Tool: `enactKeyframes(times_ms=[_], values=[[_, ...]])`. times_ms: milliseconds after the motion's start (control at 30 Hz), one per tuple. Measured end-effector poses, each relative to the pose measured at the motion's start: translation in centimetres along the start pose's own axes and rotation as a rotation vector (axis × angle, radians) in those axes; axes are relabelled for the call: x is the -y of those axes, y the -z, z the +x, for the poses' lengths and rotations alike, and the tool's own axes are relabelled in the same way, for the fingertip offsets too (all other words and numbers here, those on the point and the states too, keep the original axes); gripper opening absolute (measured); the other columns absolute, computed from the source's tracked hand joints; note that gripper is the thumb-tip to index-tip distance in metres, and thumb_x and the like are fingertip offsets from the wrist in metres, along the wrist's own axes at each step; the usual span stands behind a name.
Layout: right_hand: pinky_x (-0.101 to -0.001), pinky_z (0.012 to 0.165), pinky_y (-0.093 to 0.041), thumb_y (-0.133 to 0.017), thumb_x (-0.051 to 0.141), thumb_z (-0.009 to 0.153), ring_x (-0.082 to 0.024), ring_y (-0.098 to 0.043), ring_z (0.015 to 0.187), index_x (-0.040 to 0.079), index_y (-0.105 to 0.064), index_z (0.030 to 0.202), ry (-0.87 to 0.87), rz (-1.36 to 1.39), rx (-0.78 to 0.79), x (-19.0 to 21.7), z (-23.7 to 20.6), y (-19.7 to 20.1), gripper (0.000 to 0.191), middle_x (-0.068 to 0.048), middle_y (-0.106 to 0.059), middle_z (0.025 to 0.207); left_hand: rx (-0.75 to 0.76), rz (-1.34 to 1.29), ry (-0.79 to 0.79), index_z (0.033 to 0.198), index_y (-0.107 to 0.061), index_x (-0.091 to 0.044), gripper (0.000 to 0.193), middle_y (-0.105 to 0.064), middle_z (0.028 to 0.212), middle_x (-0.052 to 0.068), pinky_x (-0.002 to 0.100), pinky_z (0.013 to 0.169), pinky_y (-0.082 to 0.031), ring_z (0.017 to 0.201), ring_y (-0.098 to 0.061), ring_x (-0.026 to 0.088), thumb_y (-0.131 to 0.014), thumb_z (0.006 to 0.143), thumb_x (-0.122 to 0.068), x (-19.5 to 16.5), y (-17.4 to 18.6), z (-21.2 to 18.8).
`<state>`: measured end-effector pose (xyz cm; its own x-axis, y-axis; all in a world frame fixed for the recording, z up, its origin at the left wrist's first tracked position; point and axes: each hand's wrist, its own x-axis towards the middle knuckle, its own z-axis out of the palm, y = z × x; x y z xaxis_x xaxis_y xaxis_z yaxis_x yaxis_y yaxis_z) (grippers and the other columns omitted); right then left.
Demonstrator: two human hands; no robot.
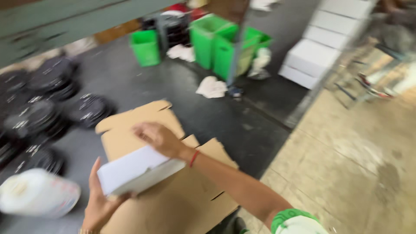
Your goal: The person folds flat cardboard sheets into small white boxes, inserts plastic-wrapped black circular items, and closes the boxes. The finished boxes are stacked on the table. The process is repeated multiple times.
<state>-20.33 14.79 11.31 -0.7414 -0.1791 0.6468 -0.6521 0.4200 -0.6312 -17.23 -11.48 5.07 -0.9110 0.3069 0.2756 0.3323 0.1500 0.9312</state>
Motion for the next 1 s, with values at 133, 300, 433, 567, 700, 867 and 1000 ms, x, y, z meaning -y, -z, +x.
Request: enactKeyframes(times_ms=[133, 300, 433, 567, 700, 867, 1000], values=[[-0.0355, 0.113, -0.048, -0.053, 0.033, 0.112, -0.015, -0.063, 0.123, 0.001, -0.063, 0.134, -0.218, 0.425, 0.058, 4.2, -3.2, 5.1, 0.040, -0.008, -0.071, 0.123, -0.114, 0.161, -0.201, 0.151, -0.031, -0.011, 0.113, -0.054, 0.136, 0.013, 0.044, 0.109, -0.042, 0.125, -0.054, 0.031, -0.089, 0.057, -0.032, -0.6, -4.4, 0.6], [-0.0331, 0.105, -0.051, -0.055, 0.035, 0.110, -0.015, -0.064, 0.121, 0.002, -0.061, 0.135, -0.288, 0.575, -0.079, 4.2, -8.2, 14.9, 0.042, -0.005, -0.067, 0.128, -0.262, 0.496, -0.642, 0.140, -0.046, -0.011, 0.097, -0.062, 0.126, 0.010, 0.046, 0.103, -0.050, 0.113, -0.063, 0.033, -0.088, 0.055, -0.033, -6.0, -12.2, 1.7], [-0.0326, 0.099, -0.056, -0.048, 0.038, 0.108, -0.015, -0.068, 0.110, 0.003, -0.061, 0.133, -0.533, 0.502, -0.226, 0.5, -17.6, 25.9, 0.044, -0.007, -0.071, 0.117, -0.106, 0.673, -0.558, 0.132, -0.057, -0.015, 0.094, -0.066, 0.113, 0.008, 0.047, 0.095, -0.054, 0.100, -0.068, 0.032, -0.093, 0.046, -0.031, -12.5, -21.1, 3.5], [-0.0321, 0.092, -0.057, -0.044, 0.042, 0.103, -0.015, -0.071, 0.102, 0.006, -0.068, 0.128, -0.911, 0.327, -0.388, -4.9, -29.9, 37.6, 0.049, -0.006, -0.076, 0.109, 0.335, 0.653, -0.562, 0.140, -0.052, -0.014, 0.099, -0.062, 0.115, 0.013, 0.049, 0.093, -0.045, 0.110, -0.060, 0.036, -0.092, 0.051, -0.029, -19.2, -31.8, 9.3], [-0.0357, 0.089, -0.056, -0.050, 0.040, 0.103, -0.020, -0.069, 0.102, 0.002, -0.069, 0.125, -1.114, 0.211, -0.596, -9.5, -42.9, 45.9, 0.048, -0.011, -0.075, 0.109, 0.586, 0.692, -0.629, 0.142, -0.047, -0.010, 0.096, -0.061, 0.127, 0.012, 0.049, 0.094, -0.041, 0.116, -0.056, 0.033, -0.086, 0.056, -0.029, -22.4, -45.0, 16.2], [-0.0386, 0.093, -0.053, -0.051, 0.038, 0.102, -0.022, -0.070, 0.107, 0.003, -0.068, 0.129, -1.393, 0.296, -0.706, -13.8, -54.4, 51.5, 0.047, -0.015, -0.076, 0.115, 0.810, 0.934, -0.558, 0.141, -0.047, -0.012, 0.093, -0.060, 0.129, 0.006, 0.044, 0.091, -0.042, 0.114, -0.056, 0.028, -0.083, 0.058, -0.033, -21.3, -53.7, 20.0], [-0.0384, 0.092, -0.053, -0.056, 0.037, 0.099, -0.022, -0.071, 0.107, 0.004, -0.070, 0.127, -1.452, 0.327, -0.561, -18.4, -55.1, 53.0, 0.045, -0.013, -0.077, 0.114, 0.796, 0.984, -0.421, 0.145, -0.045, -0.014, 0.111, -0.057, 0.135, 0.008, 0.045, 0.087, -0.041, 0.111, -0.054, 0.032, -0.091, 0.048, -0.039, -20.7, -54.5, 20.1]])
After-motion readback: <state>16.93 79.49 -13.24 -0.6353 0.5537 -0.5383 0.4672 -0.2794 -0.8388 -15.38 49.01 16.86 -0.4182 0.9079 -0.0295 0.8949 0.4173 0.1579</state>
